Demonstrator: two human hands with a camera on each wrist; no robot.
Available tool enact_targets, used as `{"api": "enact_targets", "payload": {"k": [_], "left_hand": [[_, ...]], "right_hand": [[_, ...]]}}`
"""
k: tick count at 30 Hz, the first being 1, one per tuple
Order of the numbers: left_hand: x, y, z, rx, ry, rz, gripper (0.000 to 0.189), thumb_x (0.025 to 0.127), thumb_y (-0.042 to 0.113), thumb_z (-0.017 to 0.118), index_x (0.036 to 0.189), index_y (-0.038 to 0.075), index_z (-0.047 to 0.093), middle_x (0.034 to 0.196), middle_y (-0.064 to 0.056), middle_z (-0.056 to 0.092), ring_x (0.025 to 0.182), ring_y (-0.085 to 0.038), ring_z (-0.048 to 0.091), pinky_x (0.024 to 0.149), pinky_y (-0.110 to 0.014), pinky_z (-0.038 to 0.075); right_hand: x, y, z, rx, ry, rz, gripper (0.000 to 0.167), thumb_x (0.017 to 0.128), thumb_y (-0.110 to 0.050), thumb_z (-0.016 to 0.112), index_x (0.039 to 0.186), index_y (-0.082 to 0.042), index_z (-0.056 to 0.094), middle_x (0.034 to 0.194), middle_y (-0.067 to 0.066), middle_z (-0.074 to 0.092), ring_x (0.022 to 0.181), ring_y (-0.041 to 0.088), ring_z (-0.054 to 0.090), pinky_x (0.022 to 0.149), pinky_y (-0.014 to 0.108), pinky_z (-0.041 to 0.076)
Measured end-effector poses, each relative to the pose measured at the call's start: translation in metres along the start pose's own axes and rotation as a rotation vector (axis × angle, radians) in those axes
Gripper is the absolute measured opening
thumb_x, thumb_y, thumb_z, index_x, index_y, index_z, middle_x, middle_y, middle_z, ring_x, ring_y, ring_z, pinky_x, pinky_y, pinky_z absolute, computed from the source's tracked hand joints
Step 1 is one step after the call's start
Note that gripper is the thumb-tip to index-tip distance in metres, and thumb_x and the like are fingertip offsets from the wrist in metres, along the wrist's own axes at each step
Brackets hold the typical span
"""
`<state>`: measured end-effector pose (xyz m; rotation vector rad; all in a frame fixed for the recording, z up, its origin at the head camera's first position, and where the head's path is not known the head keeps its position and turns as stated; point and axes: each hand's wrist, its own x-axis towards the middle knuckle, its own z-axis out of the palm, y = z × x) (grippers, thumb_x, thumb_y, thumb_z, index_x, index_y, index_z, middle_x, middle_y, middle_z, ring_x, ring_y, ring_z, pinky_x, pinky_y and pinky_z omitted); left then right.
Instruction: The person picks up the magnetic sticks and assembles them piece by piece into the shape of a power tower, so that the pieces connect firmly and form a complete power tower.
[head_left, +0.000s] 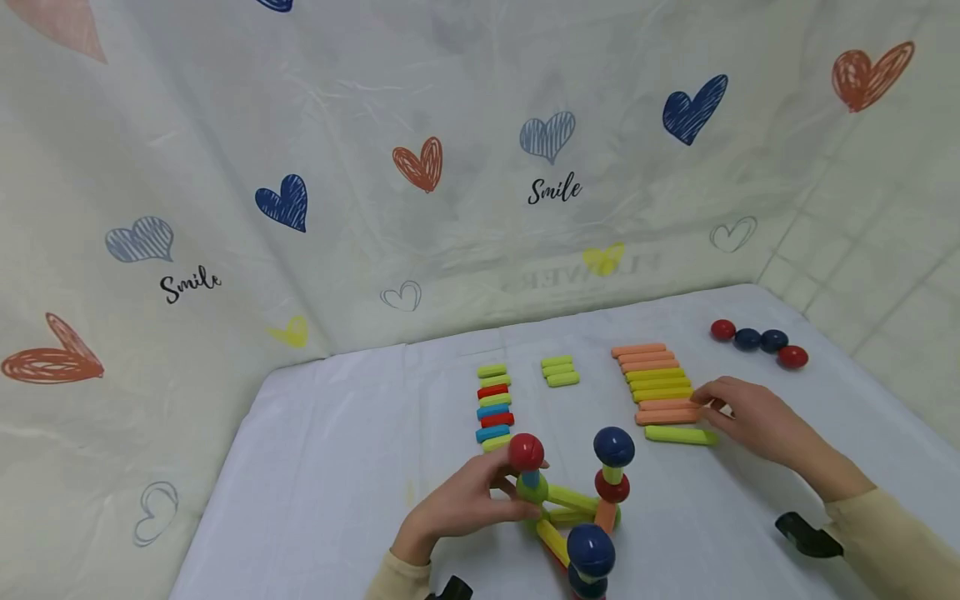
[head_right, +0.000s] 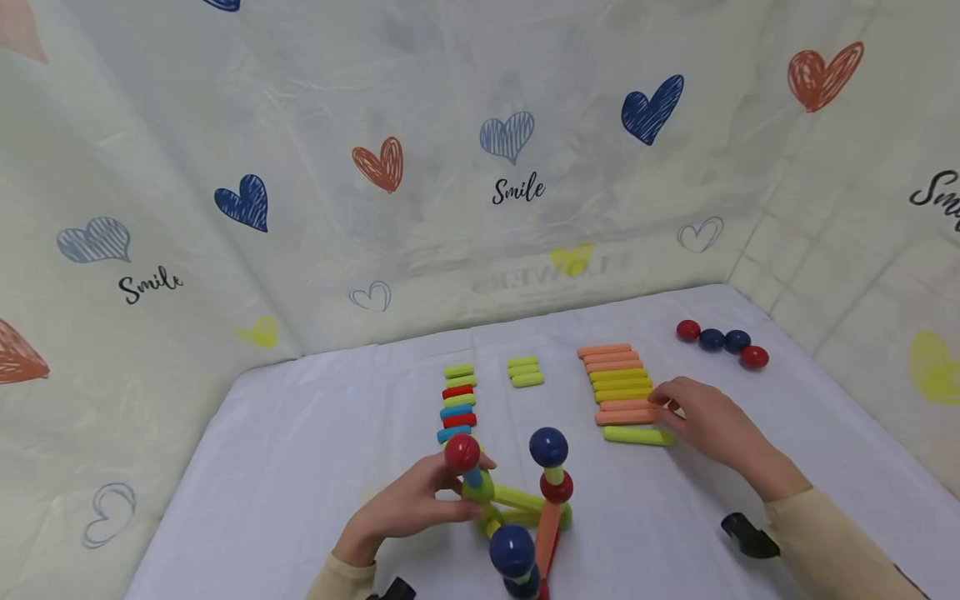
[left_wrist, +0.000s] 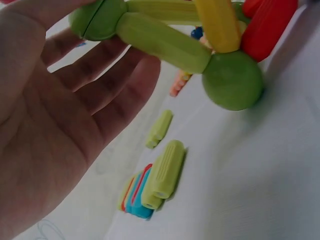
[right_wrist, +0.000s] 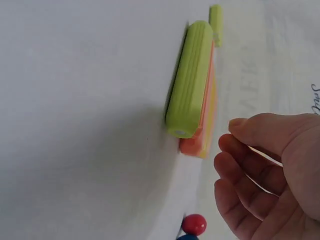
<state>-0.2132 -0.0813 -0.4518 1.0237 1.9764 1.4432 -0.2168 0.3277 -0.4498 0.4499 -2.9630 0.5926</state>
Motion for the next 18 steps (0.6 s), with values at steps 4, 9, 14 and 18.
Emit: {"api": "enact_targets", "payload": {"k": [4, 9, 14, 18], "left_hand": [[-0.004, 0.004, -0.006, 0.011, -0.060, -0.021, 0.046, 0.088, 0.013, 0.073, 0.131, 0.016, 0.056, 0.125, -0.012, 0.061, 0.104, -0.007, 0.060, 0.088, -0.030, 0.054], [-0.010, 0.008, -0.014, 0.006, -0.147, -0.032, 0.047, 0.087, 0.011, 0.073, 0.131, 0.015, 0.055, 0.128, -0.010, 0.060, 0.107, -0.007, 0.058, 0.088, -0.032, 0.054], [-0.018, 0.011, -0.022, -0.020, -0.216, -0.028, 0.053, 0.087, 0.006, 0.074, 0.134, 0.014, 0.051, 0.129, -0.004, 0.059, 0.112, -0.008, 0.057, 0.090, -0.033, 0.053], [-0.019, 0.012, -0.025, -0.034, -0.232, -0.019, 0.053, 0.087, 0.004, 0.072, 0.135, 0.011, 0.050, 0.129, -0.007, 0.059, 0.111, -0.008, 0.057, 0.091, -0.033, 0.053]], "right_hand": [[0.010, -0.009, 0.000, 0.063, -0.035, 0.009, 0.024, 0.086, -0.013, 0.074, 0.107, -0.003, 0.069, 0.096, 0.001, 0.067, 0.084, 0.018, 0.060, 0.072, 0.033, 0.055], [0.038, -0.035, 0.006, 0.135, -0.097, -0.050, 0.020, 0.090, -0.015, 0.070, 0.108, -0.004, 0.069, 0.098, 0.001, 0.067, 0.084, 0.015, 0.059, 0.075, 0.037, 0.054], [0.073, -0.063, 0.021, 0.092, -0.120, -0.176, 0.028, 0.090, -0.009, 0.069, 0.116, 0.000, 0.067, 0.110, 0.011, 0.068, 0.090, 0.021, 0.064, 0.079, 0.040, 0.056], [0.095, -0.079, 0.037, -0.022, -0.125, -0.213, 0.040, 0.089, -0.011, 0.071, 0.126, 0.000, 0.062, 0.120, 0.016, 0.063, 0.106, 0.031, 0.061, 0.089, 0.046, 0.053]]}}
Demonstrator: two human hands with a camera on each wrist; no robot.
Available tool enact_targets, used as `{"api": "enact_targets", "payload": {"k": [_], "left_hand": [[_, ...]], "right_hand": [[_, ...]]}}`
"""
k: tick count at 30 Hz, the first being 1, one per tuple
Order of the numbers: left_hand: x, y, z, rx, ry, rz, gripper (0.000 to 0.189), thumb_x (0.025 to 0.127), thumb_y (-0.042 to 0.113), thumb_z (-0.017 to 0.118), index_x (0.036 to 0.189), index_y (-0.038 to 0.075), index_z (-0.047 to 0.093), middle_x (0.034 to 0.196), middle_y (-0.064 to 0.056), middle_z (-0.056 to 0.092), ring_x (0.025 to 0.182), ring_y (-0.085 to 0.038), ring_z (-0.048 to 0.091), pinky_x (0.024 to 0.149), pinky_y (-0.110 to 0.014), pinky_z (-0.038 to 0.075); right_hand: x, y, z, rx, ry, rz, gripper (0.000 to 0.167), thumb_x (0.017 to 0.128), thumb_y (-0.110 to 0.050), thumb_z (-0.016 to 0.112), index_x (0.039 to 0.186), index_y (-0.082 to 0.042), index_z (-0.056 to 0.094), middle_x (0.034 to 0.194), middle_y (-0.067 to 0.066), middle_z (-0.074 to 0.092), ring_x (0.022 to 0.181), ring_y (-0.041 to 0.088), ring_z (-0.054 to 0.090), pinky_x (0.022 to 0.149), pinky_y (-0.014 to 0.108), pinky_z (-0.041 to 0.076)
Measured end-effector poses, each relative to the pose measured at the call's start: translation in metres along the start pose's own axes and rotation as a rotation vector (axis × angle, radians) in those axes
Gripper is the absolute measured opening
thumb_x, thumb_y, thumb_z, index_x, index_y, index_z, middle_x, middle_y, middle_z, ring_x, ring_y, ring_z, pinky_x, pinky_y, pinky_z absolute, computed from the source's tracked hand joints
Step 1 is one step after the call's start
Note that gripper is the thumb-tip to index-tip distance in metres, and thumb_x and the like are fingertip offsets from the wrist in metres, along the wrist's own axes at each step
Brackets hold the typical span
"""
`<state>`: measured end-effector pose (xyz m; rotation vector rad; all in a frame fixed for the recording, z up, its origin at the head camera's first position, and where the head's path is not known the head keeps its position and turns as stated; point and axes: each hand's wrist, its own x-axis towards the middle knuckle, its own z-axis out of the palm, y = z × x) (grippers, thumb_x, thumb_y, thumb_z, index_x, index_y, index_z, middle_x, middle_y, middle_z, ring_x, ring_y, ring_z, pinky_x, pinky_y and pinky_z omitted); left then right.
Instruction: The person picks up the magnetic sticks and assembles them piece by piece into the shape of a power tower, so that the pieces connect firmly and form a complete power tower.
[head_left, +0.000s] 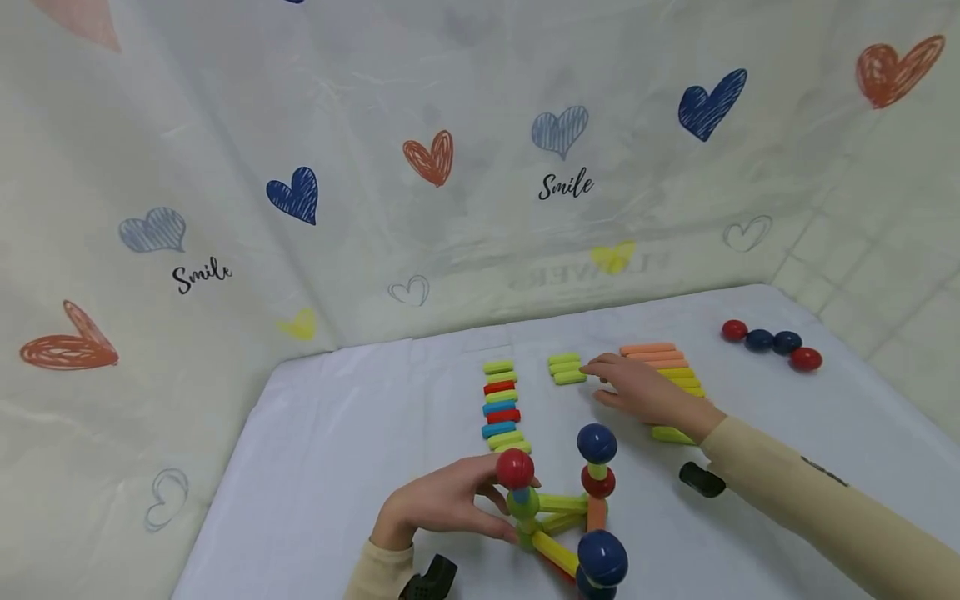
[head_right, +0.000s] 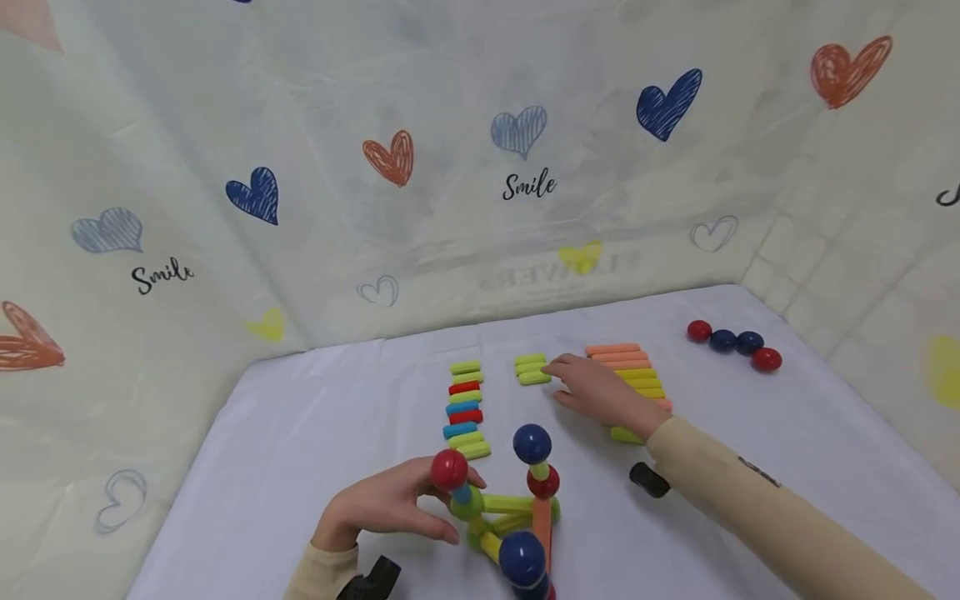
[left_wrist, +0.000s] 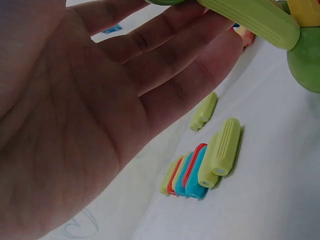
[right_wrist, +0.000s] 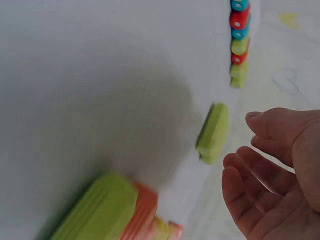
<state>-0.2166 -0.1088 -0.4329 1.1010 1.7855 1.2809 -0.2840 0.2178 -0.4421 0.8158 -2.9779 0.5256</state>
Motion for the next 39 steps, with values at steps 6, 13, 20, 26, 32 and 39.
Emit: {"api": "enact_targets", "payload": {"k": [6, 13, 20, 26, 32, 39], "left_hand": [[0.002, 0.002, 0.000, -0.005, 0.006, -0.013, 0.051, 0.088, 0.004, 0.072, 0.134, 0.011, 0.051, 0.127, -0.007, 0.060, 0.110, -0.008, 0.058, 0.091, -0.035, 0.053], [0.004, 0.001, 0.001, 0.009, 0.010, -0.015, 0.052, 0.088, 0.004, 0.072, 0.134, 0.005, 0.050, 0.127, -0.007, 0.060, 0.109, -0.007, 0.058, 0.091, -0.034, 0.053], [0.006, 0.001, 0.000, 0.001, 0.023, -0.033, 0.051, 0.087, 0.003, 0.072, 0.134, 0.006, 0.052, 0.126, -0.007, 0.060, 0.109, -0.007, 0.057, 0.090, -0.034, 0.053], [0.007, 0.001, 0.001, 0.018, 0.039, -0.044, 0.048, 0.086, 0.004, 0.073, 0.131, 0.008, 0.055, 0.121, -0.002, 0.063, 0.107, -0.006, 0.059, 0.090, -0.032, 0.053], [0.007, 0.001, 0.001, 0.029, 0.045, -0.049, 0.047, 0.086, 0.004, 0.074, 0.129, 0.011, 0.056, 0.120, -0.001, 0.064, 0.105, -0.006, 0.061, 0.090, -0.031, 0.053], [0.005, 0.001, 0.002, 0.027, 0.052, -0.058, 0.046, 0.087, 0.005, 0.073, 0.129, 0.010, 0.056, 0.120, -0.001, 0.064, 0.106, -0.005, 0.060, 0.089, -0.030, 0.053]], "right_hand": [[0.022, -0.010, 0.016, -0.147, -0.041, -0.021, 0.037, 0.087, -0.010, 0.073, 0.123, -0.004, 0.064, 0.117, 0.014, 0.061, 0.107, 0.031, 0.058, 0.091, 0.045, 0.051], [0.030, -0.015, 0.025, -0.190, -0.030, 0.000, 0.035, 0.086, -0.010, 0.075, 0.120, -0.007, 0.066, 0.114, 0.012, 0.059, 0.100, 0.028, 0.058, 0.086, 0.040, 0.054], [0.033, -0.016, 0.026, -0.222, -0.006, 0.008, 0.034, 0.088, -0.010, 0.072, 0.121, -0.006, 0.065, 0.120, 0.013, 0.060, 0.107, 0.032, 0.056, 0.088, 0.042, 0.053], [0.033, -0.016, 0.026, -0.243, -0.011, 0.008, 0.023, 0.089, -0.010, 0.070, 0.112, -0.007, 0.068, 0.104, 0.010, 0.060, 0.096, 0.028, 0.055, 0.083, 0.039, 0.054], [0.030, -0.011, 0.029, -0.286, 0.013, -0.044, 0.014, 0.087, -0.006, 0.073, 0.099, -0.011, 0.069, 0.092, 0.005, 0.057, 0.087, 0.024, 0.052, 0.076, 0.034, 0.054], [0.016, -0.011, 0.010, -0.118, 0.058, -0.030, 0.021, 0.084, -0.009, 0.076, 0.105, -0.012, 0.069, 0.094, 0.000, 0.061, 0.085, 0.019, 0.057, 0.075, 0.034, 0.054]]}}
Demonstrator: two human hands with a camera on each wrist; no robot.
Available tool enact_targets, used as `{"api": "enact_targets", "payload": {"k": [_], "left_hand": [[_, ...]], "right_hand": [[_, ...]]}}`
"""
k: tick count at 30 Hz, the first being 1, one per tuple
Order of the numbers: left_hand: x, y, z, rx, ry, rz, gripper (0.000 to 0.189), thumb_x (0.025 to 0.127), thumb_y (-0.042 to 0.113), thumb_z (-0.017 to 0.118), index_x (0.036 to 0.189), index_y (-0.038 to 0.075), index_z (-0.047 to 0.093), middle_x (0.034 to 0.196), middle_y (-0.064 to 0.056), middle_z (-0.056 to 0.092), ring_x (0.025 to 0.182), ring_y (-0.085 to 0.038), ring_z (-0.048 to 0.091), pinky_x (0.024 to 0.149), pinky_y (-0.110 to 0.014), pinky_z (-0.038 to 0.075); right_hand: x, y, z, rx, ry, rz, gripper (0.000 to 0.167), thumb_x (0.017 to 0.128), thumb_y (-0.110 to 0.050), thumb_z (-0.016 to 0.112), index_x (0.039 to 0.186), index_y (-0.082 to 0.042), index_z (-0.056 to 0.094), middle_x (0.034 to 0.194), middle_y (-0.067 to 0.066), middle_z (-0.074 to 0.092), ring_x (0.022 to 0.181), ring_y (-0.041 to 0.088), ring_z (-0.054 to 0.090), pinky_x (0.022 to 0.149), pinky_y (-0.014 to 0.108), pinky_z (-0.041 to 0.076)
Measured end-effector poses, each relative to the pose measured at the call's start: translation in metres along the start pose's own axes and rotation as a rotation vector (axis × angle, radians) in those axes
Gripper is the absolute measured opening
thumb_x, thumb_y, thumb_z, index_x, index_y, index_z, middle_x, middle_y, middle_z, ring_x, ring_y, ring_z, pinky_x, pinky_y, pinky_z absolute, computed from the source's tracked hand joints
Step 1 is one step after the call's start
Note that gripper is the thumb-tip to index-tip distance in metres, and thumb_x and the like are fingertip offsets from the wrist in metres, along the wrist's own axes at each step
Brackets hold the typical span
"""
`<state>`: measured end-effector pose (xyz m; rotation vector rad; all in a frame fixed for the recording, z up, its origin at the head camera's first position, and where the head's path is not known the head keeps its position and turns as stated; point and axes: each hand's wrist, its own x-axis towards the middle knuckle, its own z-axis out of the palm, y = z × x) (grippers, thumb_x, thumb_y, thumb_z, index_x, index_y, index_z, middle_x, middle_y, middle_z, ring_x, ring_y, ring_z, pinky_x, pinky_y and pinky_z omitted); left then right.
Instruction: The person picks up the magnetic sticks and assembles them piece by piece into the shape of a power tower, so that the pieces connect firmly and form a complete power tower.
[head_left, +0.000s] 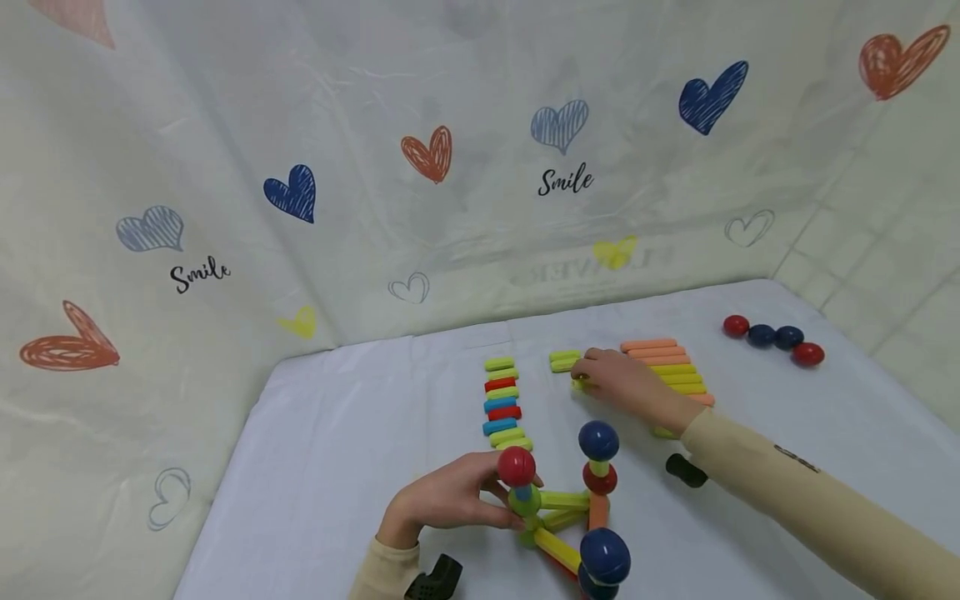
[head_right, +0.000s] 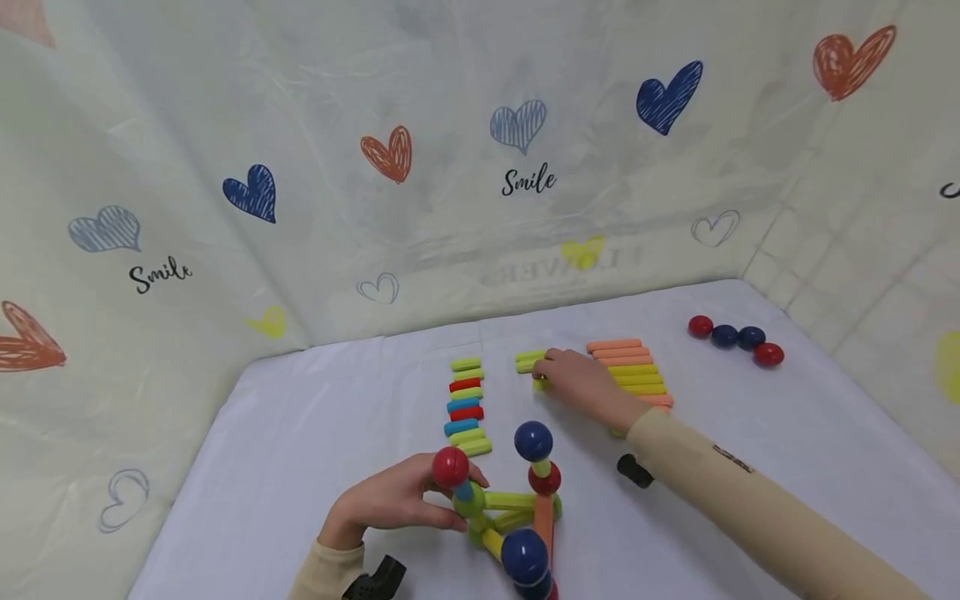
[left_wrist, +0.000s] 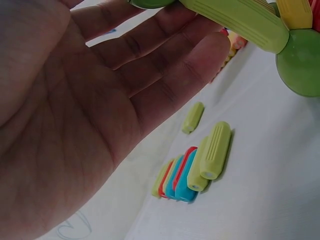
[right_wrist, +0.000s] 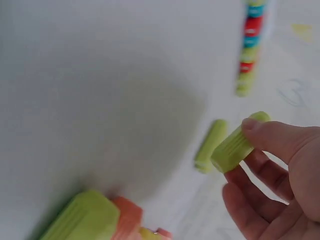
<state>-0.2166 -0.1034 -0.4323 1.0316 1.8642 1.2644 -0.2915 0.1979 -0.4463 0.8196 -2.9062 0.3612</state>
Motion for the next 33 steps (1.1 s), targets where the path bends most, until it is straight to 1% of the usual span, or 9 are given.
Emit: {"api": "enact_targets", "payload": {"k": [4, 9, 12, 16, 19, 22, 27, 30, 33], "left_hand": [[0.001, -0.001, 0.000, 0.001, -0.001, 0.001, 0.047, 0.087, 0.005, 0.073, 0.130, 0.006, 0.055, 0.120, 0.000, 0.064, 0.107, -0.005, 0.060, 0.089, -0.029, 0.053], [0.000, -0.003, 0.001, 0.004, 0.006, -0.003, 0.044, 0.087, 0.006, 0.073, 0.128, 0.011, 0.057, 0.119, 0.001, 0.064, 0.106, -0.006, 0.060, 0.090, -0.030, 0.053], [-0.001, -0.004, 0.001, 0.004, 0.007, -0.004, 0.043, 0.087, 0.006, 0.073, 0.126, 0.014, 0.058, 0.118, 0.001, 0.064, 0.106, -0.006, 0.061, 0.090, -0.030, 0.053], [0.001, -0.004, 0.002, 0.005, 0.003, 0.003, 0.043, 0.087, 0.006, 0.073, 0.126, 0.014, 0.058, 0.118, 0.000, 0.065, 0.106, -0.007, 0.061, 0.090, -0.030, 0.053], [0.002, -0.005, 0.001, 0.007, 0.000, 0.011, 0.043, 0.086, 0.006, 0.074, 0.126, 0.014, 0.058, 0.118, -0.001, 0.064, 0.106, -0.007, 0.061, 0.090, -0.030, 0.053], [0.002, -0.005, 0.001, 0.009, -0.003, 0.015, 0.044, 0.086, 0.006, 0.074, 0.126, 0.015, 0.058, 0.118, -0.001, 0.064, 0.106, -0.007, 0.061, 0.089, -0.030, 0.053], [0.002, -0.005, 0.001, 0.016, 0.000, 0.015, 0.044, 0.086, 0.006, 0.074, 0.126, 0.014, 0.058, 0.118, 0.000, 0.064, 0.106, -0.006, 0.061, 0.089, -0.029, 0.053], [0.001, -0.006, 0.001, 0.017, 0.001, 0.015, 0.044, 0.087, 0.006, 0.074, 0.126, 0.014, 0.057, 0.118, 0.000, 0.064, 0.106, -0.006, 0.061, 0.089, -0.029, 0.053], [0.001, -0.006, 0.001, 0.017, 0.002, 0.014, 0.044, 0.087, 0.006, 0.073, 0.127, 0.014, 0.057, 0.119, 0.000, 0.064, 0.106, -0.006, 0.061, 0.089, -0.029, 0.053]], "right_hand": [[-0.027, -0.007, -0.030, 0.277, 0.003, 0.053, 0.026, 0.088, -0.012, 0.073, 0.113, -0.007, 0.067, 0.101, 0.000, 0.064, 0.089, 0.016, 0.062, 0.078, 0.033, 0.055], [-0.074, -0.018, -0.062, 0.648, -0.117, 0.211, 0.038, 0.094, -0.025, 0.067, 0.126, -0.006, 0.060, 0.113, 0.002, 0.064, 0.101, 0.020, 0.060, 0.082, 0.029, 0.055], [-0.099, -0.024, -0.068, 0.867, -0.202, 0.282, 0.044, 0.096, -0.027, 0.063, 0.132, -0.003, 0.055, 0.116, 0.010, 0.062, 0.102, 0.025, 0.058, 0.083, 0.028, 0.054], [-0.122, -0.036, -0.064, 1.125, -0.319, 0.343, 0.043, 0.100, -0.023, 0.057, 0.134, 0.003, 0.051, 0.115, 0.015, 0.061, 0.101, 0.028, 0.058, 0.087, 0.034, 0.053], [-0.131, -0.048, -0.056, 1.230, -0.398, 0.399, 0.043, 0.101, -0.025, 0.055, 0.133, 0.003, 0.050, 0.113, 0.012, 0.062, 0.100, 0.026, 0.058, 0.088, 0.036, 0.051], [-0.134, -0.058, -0.048, 1.301, -0.439, 0.435, 0.044, 0.101, -0.025, 0.055, 0.133, 0.006, 0.049, 0.113, 0.013, 0.062, 0.100, 0.027, 0.059, 0.088, 0.038, 0.053], [-0.135, -0.069, -0.040, 1.358, -0.430, 0.503, 0.046, 0.100, -0.026, 0.057, 0.129, 0.007, 0.048, 0.109, 0.013, 0.065, 0.097, 0.027, 0.063, 0.087, 0.038, 0.055], [-0.133, -0.073, -0.037, 1.347, -0.414, 0.545, 0.043, 0.099, -0.028, 0.060, 0.125, 0.005, 0.048, 0.101, 0.011, 0.066, 0.093, 0.025, 0.063, 0.086, 0.037, 0.056], [-0.133, -0.076, -0.034, 1.336, -0.411, 0.563, 0.041, 0.098, -0.028, 0.061, 0.121, 0.003, 0.047, 0.099, 0.010, 0.067, 0.090, 0.025, 0.063, 0.085, 0.037, 0.056]]}}
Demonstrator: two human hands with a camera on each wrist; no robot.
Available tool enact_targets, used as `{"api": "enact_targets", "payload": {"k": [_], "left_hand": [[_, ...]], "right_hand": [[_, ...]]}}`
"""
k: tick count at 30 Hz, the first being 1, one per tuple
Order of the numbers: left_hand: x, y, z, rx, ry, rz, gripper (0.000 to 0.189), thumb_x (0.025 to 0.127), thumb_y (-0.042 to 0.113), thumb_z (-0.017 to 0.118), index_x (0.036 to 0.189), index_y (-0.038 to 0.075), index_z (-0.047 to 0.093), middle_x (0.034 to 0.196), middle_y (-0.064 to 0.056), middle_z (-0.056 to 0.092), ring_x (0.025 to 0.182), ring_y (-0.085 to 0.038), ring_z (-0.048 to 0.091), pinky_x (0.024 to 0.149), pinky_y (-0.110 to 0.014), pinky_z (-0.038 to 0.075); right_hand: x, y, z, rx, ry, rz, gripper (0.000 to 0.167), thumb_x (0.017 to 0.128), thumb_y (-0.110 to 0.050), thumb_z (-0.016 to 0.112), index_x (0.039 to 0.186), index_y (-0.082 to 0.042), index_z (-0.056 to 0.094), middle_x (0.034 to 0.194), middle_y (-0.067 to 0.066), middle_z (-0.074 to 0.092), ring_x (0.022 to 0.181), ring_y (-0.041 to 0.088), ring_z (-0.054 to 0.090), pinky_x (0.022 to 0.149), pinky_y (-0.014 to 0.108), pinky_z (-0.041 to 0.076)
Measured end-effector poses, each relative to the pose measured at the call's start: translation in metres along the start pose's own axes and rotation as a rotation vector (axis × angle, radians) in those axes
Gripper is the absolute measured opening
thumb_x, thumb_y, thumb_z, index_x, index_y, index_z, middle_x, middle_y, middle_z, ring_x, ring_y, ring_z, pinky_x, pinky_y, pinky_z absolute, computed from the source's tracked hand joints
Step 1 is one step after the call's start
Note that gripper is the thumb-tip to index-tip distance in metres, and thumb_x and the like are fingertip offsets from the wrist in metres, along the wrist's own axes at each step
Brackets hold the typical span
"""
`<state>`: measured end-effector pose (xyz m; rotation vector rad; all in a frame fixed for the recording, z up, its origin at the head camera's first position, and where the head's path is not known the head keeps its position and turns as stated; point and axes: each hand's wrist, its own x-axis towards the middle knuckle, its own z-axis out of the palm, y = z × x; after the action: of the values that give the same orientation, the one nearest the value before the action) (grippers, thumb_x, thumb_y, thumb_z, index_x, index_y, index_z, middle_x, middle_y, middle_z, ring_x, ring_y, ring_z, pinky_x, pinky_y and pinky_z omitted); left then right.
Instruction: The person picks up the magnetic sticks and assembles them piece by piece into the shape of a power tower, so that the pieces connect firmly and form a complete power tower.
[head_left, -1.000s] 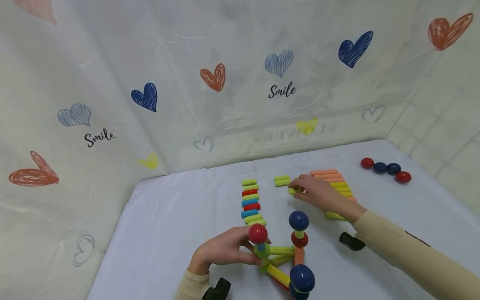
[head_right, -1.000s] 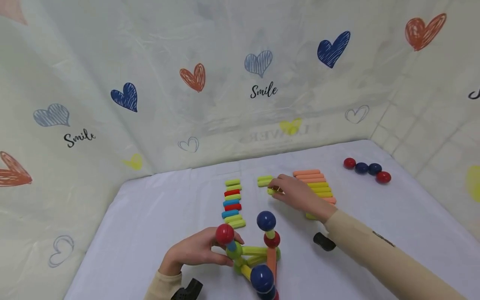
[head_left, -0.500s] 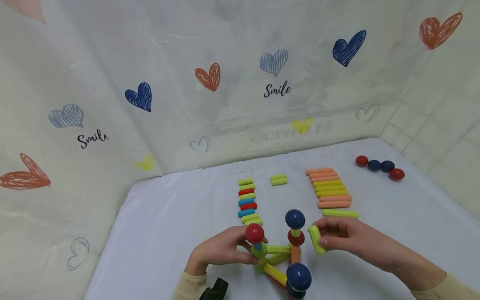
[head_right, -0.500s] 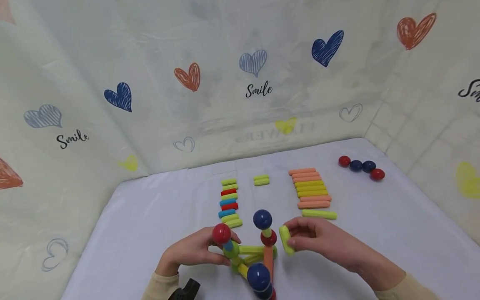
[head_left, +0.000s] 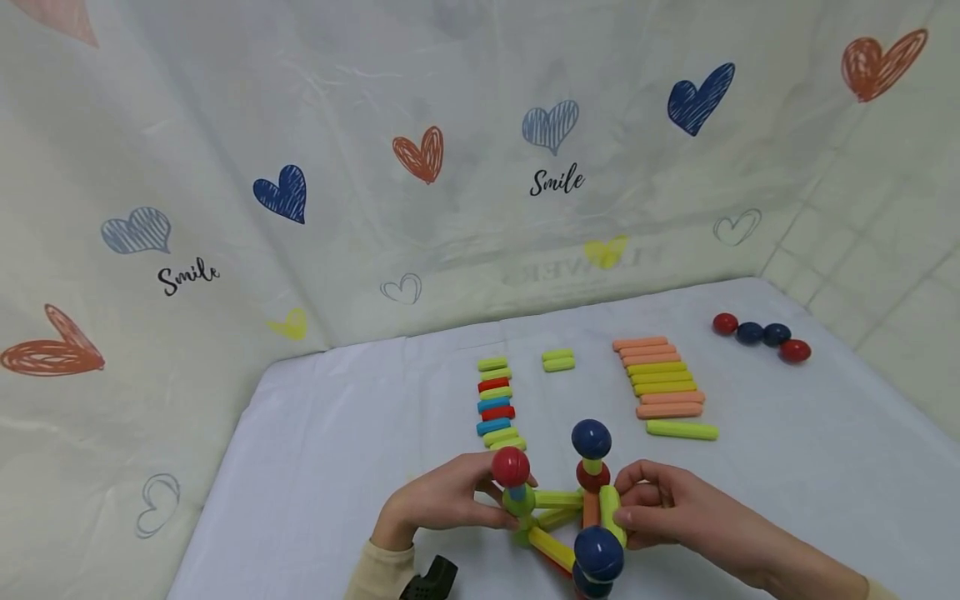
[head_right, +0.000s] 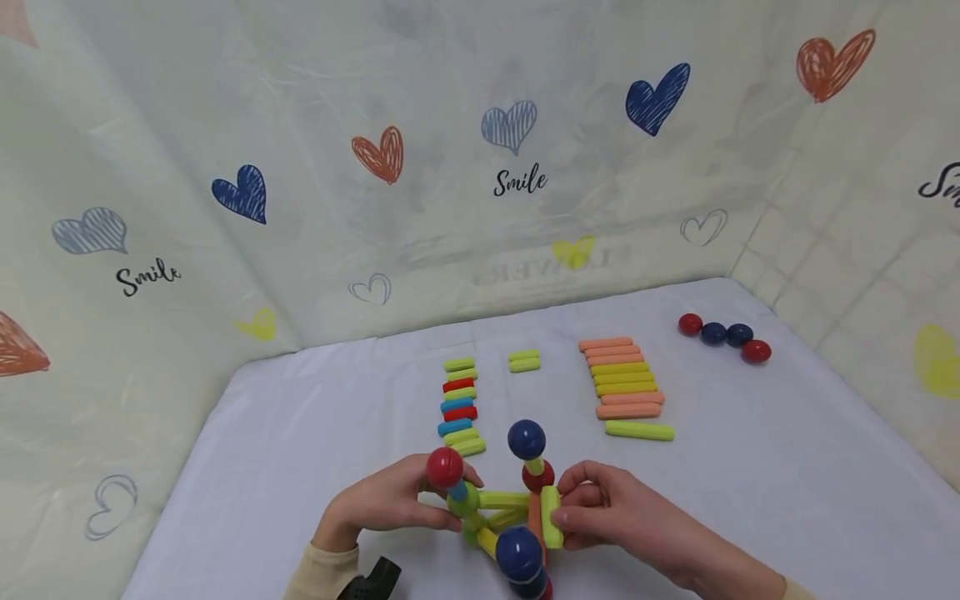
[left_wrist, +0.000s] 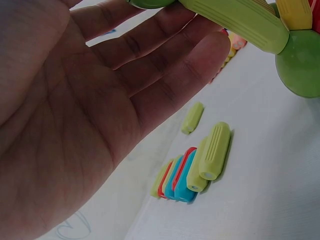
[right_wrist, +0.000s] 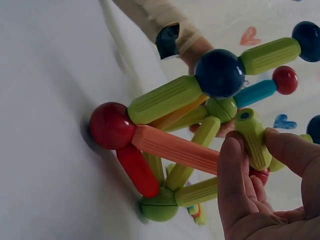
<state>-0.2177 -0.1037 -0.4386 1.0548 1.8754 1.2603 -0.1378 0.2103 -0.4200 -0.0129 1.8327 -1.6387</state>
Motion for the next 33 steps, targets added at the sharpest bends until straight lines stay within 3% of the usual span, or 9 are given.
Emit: {"api": "enact_targets", "payload": {"k": [20, 33], "left_hand": [[0.000, 0.001, 0.001, -0.022, -0.003, -0.014, 0.043, 0.087, 0.006, 0.073, 0.127, 0.014, 0.057, 0.118, 0.000, 0.064, 0.106, -0.007, 0.061, 0.090, -0.030, 0.053], [-0.001, 0.002, 0.001, -0.022, -0.004, -0.014, 0.043, 0.087, 0.006, 0.073, 0.126, 0.015, 0.058, 0.118, 0.000, 0.064, 0.105, -0.007, 0.061, 0.090, -0.030, 0.053]], "right_hand": [[0.007, 0.006, 0.012, -0.001, 0.030, -0.024, 0.032, 0.094, -0.019, 0.064, 0.112, 0.001, 0.048, 0.097, 0.011, 0.068, 0.092, 0.023, 0.063, 0.084, 0.039, 0.056], [0.007, 0.009, 0.017, -0.025, 0.038, -0.002, 0.036, 0.092, -0.020, 0.069, 0.113, 0.002, 0.050, 0.094, 0.010, 0.067, 0.087, 0.023, 0.063, 0.082, 0.036, 0.057]]}}
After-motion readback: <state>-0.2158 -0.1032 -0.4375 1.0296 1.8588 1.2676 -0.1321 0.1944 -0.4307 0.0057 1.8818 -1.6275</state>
